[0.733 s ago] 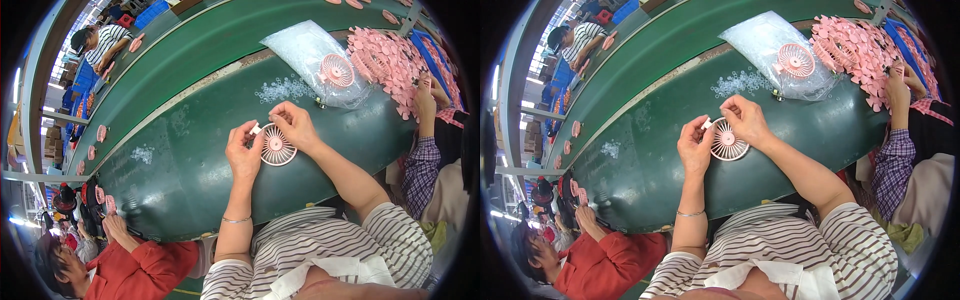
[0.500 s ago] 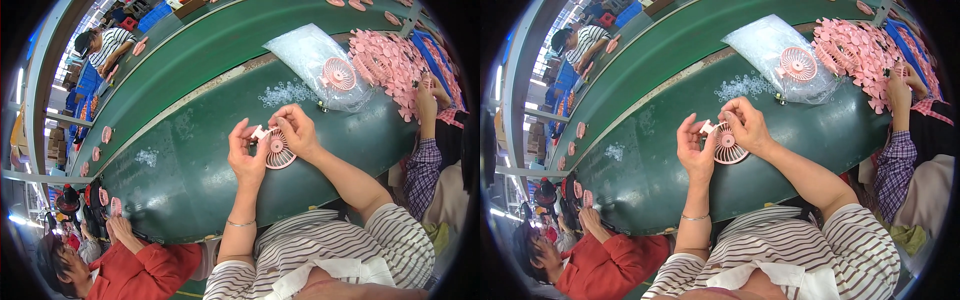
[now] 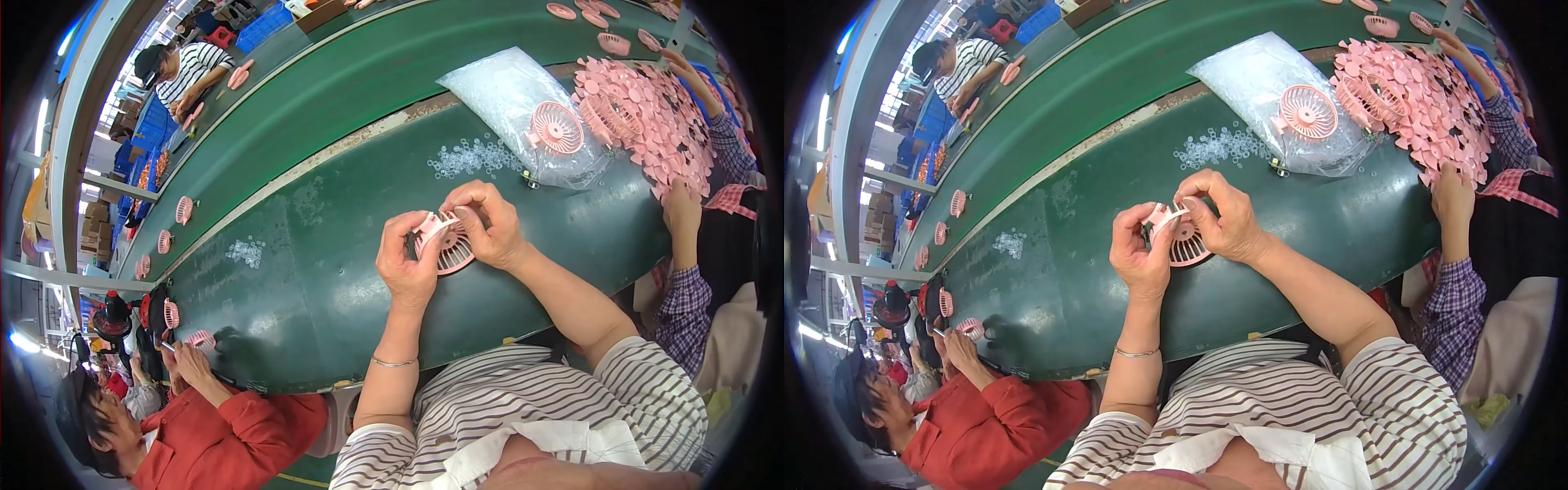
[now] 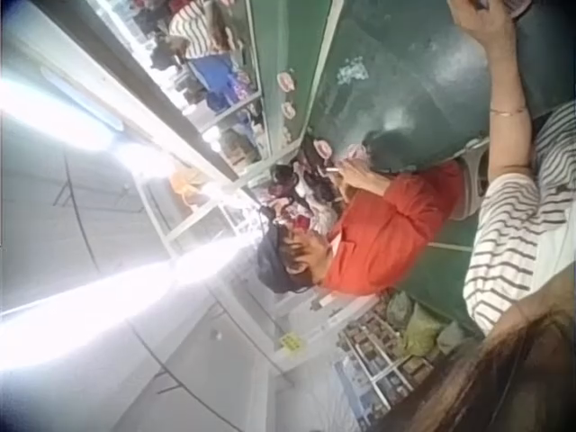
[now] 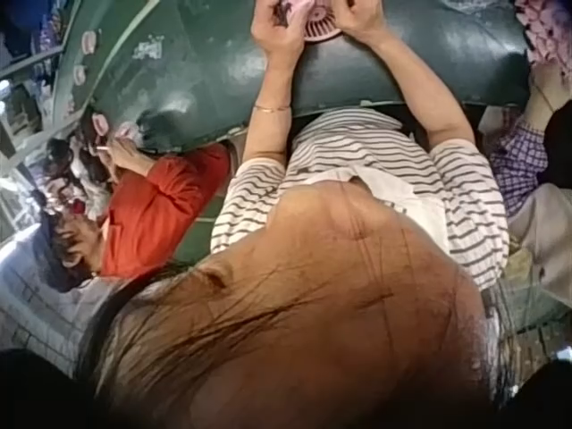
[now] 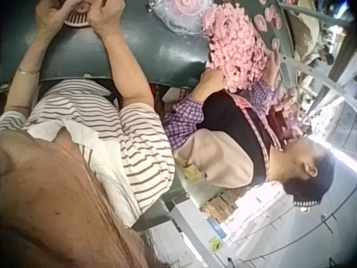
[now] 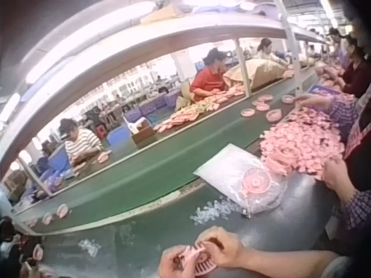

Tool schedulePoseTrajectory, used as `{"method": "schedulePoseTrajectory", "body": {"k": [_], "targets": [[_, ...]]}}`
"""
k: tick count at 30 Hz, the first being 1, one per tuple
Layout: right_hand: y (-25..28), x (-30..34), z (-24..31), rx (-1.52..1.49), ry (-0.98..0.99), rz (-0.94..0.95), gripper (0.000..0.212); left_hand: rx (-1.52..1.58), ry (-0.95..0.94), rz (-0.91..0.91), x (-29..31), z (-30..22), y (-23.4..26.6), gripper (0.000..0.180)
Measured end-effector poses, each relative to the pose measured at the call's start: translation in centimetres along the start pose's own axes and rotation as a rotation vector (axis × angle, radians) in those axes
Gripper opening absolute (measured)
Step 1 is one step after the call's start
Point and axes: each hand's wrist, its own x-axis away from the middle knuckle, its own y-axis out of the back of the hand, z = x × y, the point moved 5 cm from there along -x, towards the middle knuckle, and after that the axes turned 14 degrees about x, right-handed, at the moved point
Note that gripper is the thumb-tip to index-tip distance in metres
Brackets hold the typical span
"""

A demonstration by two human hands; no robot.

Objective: The person assembles small fan components by hand along an assembly line, fitting small plastic pieces and rings onto fan covers before placing the assembled parts onto the conveyor belt.

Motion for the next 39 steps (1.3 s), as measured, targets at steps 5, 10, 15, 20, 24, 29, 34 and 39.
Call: {"method": "schedulePoseTrajectory", "body": {"k": [5,10,15,20,24,29,34,39], "targets": [[0.5,-0.3,0.3,0.028,0.036,0.015,0.007,-0.032,-0.041,-0.033,-0.4,-0.7,-0.4,0.029],[2.4,0.1,-4.5,-0.222,-0.521,-0.136,0.006,0.131,0.057,-0.28,-1.7,0.3,0.2,0.025],[0.6,1.2,-7.9,-0.184,-0.831,0.156,0.007,0.209,0.514,-0.202,-7.2,3.7,-2.2,0.032],[-1.3,0.3,-6.0,-0.022,-0.62,0.27,0.015,0.111,0.608,0.026,-12.7,11.1,-11.8,0.018],[-0.3,3.7,-13.2,-0.527,-0.661,0.188,0.021,0.977,0.868,0.089,-11.5,9.3,-23.8,0.037],[0.7,2.0,-9.9,0.109,-0.321,0.12,0.016,0.638,0.811,0.109,-10.2,6.4,-20.3,0.042],[0.0,0.5,-6.3,-0.169,-0.815,0.206,0.007,0.472,0.643,0.046,-8.5,2.9,-8.9,0.024],[0.5,0.5,-6.4,-0.172,-0.795,0.168,0.01,0.171,0.542,-0.02,-3.2,3.9,-2.6,0.014]]}}
